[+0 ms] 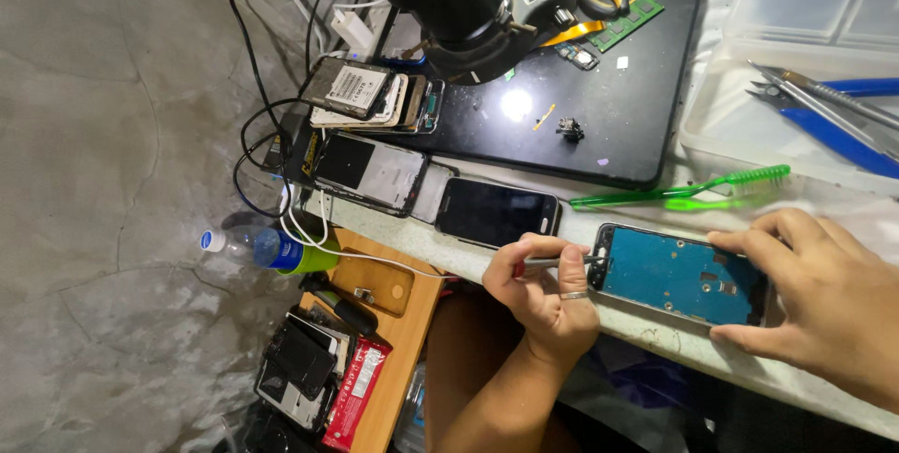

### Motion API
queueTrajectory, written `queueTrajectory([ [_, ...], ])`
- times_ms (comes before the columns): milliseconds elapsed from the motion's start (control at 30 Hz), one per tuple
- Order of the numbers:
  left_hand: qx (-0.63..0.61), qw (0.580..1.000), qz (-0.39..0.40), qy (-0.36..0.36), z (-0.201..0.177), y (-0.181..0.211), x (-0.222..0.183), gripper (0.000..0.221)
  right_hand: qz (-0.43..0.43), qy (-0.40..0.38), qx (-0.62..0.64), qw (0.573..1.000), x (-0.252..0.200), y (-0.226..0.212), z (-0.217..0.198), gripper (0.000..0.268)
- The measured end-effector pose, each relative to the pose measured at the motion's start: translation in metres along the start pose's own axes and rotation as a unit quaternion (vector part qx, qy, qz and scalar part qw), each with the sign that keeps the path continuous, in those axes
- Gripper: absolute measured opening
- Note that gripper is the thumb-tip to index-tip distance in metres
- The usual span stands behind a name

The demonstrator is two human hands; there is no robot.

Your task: The person cleans the back of a smartphone with a green brush, then uses a screwdriver and tweezers to remove screws and small components from the phone's back cover. The person continues to pry and remove parts from the device.

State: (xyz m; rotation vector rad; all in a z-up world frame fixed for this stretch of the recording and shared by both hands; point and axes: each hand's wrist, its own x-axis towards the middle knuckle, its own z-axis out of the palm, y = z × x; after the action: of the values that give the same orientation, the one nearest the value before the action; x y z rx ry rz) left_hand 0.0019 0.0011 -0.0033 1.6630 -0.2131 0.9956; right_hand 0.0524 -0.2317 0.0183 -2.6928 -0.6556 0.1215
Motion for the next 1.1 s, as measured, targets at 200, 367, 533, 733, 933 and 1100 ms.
queueTrajectory([
  [200, 0.014, 0.998, 0.05, -0.028, 0.002, -0.005, 0.0, 0.05, 0.0, -0.013, 0.009, 1.0, 0.002, 0.009, 0.006, 0.094],
  [367, 0.037, 0.996, 0.055, -0.053, 0.0, -0.004, 0.006, 0.049, -0.006, -0.006, 0.008, 1.0, 0.001, 0.005, 0.005, 0.093],
  [533, -0.004, 0.993, -0.116, 0.006, -0.002, -0.001, 0.006, 0.048, -0.007, -0.006, -0.02, 1.0, 0.002, 0.003, 0.006, 0.093],
  [733, -0.038, 0.994, -0.087, 0.056, 0.0, -0.005, -0.004, 0.049, 0.018, -0.049, -0.019, 0.998, 0.002, 0.005, 0.004, 0.095],
  [933, -0.111, 0.99, -0.077, -0.051, -0.007, -0.005, -0.003, 0.05, 0.011, -0.067, 0.025, 0.997, 0.0, 0.016, -0.001, 0.115],
  [1100, -0.182, 0.967, -0.044, -0.175, -0.011, 0.0, 0.002, 0.046, -0.005, -0.052, 0.067, 0.996, -0.002, 0.024, -0.001, 0.125],
])
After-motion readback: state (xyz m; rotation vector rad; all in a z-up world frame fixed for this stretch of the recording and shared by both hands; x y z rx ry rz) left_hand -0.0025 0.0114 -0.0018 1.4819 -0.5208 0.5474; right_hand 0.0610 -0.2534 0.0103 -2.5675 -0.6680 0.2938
